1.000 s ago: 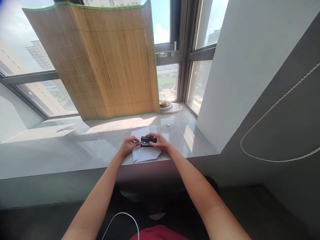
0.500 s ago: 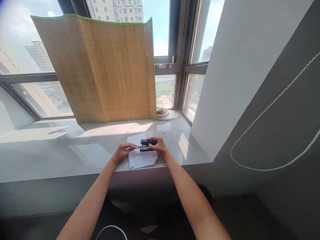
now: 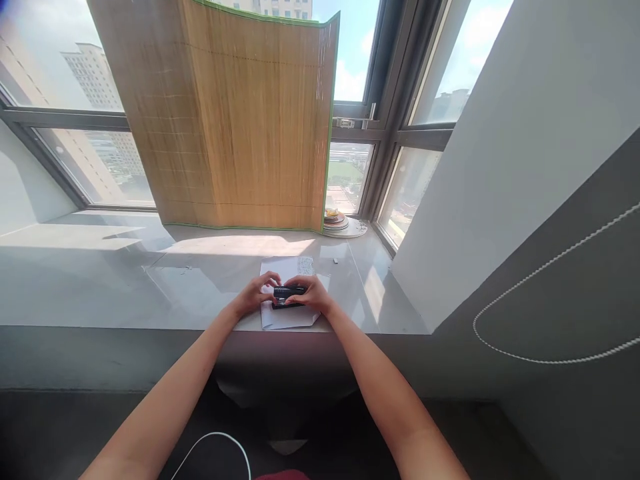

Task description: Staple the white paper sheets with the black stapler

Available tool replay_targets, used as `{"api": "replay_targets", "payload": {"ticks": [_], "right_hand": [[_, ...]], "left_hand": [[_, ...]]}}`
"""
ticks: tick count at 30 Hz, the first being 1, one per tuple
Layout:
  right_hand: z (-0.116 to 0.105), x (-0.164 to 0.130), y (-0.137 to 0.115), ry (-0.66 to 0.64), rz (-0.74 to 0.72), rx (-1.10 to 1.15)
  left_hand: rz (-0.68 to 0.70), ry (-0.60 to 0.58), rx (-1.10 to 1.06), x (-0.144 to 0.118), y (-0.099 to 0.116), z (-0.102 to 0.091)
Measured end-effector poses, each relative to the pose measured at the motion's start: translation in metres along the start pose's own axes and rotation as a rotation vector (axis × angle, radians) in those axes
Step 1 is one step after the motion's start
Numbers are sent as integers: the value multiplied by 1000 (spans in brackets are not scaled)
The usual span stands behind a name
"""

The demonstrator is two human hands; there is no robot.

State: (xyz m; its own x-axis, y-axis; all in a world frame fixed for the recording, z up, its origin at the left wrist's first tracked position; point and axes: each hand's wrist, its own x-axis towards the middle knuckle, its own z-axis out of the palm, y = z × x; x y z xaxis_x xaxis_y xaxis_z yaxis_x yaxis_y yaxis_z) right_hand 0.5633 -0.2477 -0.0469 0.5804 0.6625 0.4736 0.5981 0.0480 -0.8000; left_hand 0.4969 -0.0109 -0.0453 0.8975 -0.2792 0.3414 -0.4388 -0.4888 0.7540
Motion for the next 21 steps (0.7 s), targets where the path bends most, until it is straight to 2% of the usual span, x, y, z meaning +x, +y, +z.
{"api": "replay_targets", "payload": {"ticks": [2, 5, 7, 10, 12, 14, 17, 21], "right_hand": [[1, -2, -2, 29, -3, -22], [-10, -8, -6, 207, 49, -3], [-29, -15, -7, 344, 100, 17], [-68, -30, -5, 439, 160, -38], [-90, -41, 0, 454, 204, -70], [-103, -49, 6, 431, 250, -84], [-107, -56, 14, 371, 267, -128], [-102, -58, 18, 340, 216, -187]], "left_hand": [[35, 59, 41, 0, -3, 0], [88, 219, 104, 1, -7, -1], [88, 277, 155, 2, -9, -2], [83, 233, 234, 2, -9, -2], [75, 183, 274, 3, -7, 0], [59, 151, 309, 3, -5, 1], [46, 134, 366, 3, -3, 4], [64, 121, 416, 3, -3, 6]]}}
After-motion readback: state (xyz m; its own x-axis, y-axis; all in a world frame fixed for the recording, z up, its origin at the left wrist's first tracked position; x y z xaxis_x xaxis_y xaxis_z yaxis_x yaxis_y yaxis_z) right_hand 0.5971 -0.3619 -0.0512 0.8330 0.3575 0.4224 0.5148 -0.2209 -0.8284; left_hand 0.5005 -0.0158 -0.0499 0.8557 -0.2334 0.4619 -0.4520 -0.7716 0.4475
